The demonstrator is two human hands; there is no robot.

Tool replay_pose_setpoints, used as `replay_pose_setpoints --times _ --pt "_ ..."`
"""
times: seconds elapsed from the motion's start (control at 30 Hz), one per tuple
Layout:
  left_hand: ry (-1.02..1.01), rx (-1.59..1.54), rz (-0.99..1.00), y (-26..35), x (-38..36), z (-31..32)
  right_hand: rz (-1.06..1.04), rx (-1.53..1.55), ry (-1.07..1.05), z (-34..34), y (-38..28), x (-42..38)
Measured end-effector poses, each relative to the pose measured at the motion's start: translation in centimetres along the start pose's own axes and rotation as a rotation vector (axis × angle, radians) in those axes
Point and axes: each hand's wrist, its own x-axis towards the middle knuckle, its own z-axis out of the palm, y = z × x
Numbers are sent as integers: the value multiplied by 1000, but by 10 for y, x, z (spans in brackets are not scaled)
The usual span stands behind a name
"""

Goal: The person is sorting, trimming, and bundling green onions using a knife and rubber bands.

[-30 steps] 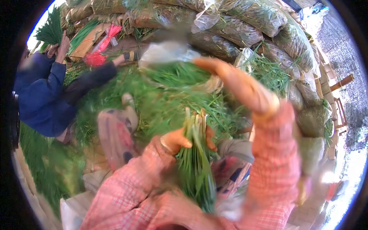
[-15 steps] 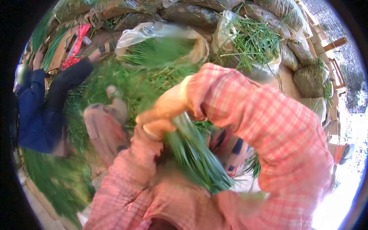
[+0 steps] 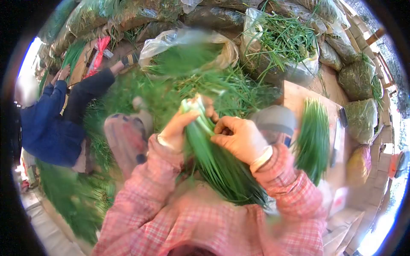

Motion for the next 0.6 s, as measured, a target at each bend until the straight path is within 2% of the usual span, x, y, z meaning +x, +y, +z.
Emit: replay_pose_setpoints --times 0.1,0.23,0.33,0.43,0.47,0.53,0.6 --pt "21 67 -30 9 -8 11 101 209 -96 -18 25 2" --pt "-114 162 -13 6 -3 12 144 574 -120 -26 51 -1" --pt "-137 154 -39 6 0 26 138 596 -102 -19 53 -5" --pt "-32 102 -9 -2 -1 44 89 624 -79 -8 54 -7" --pt "-69 137 -50 0 -2 43 65 631 -72 -4 55 -7" --pt "-140 204 -130 5 -2 37 7 429 69 -1 51 -7" --pt "-116 229 -101 3 -4 33 -23 333 226 2 43 -11"
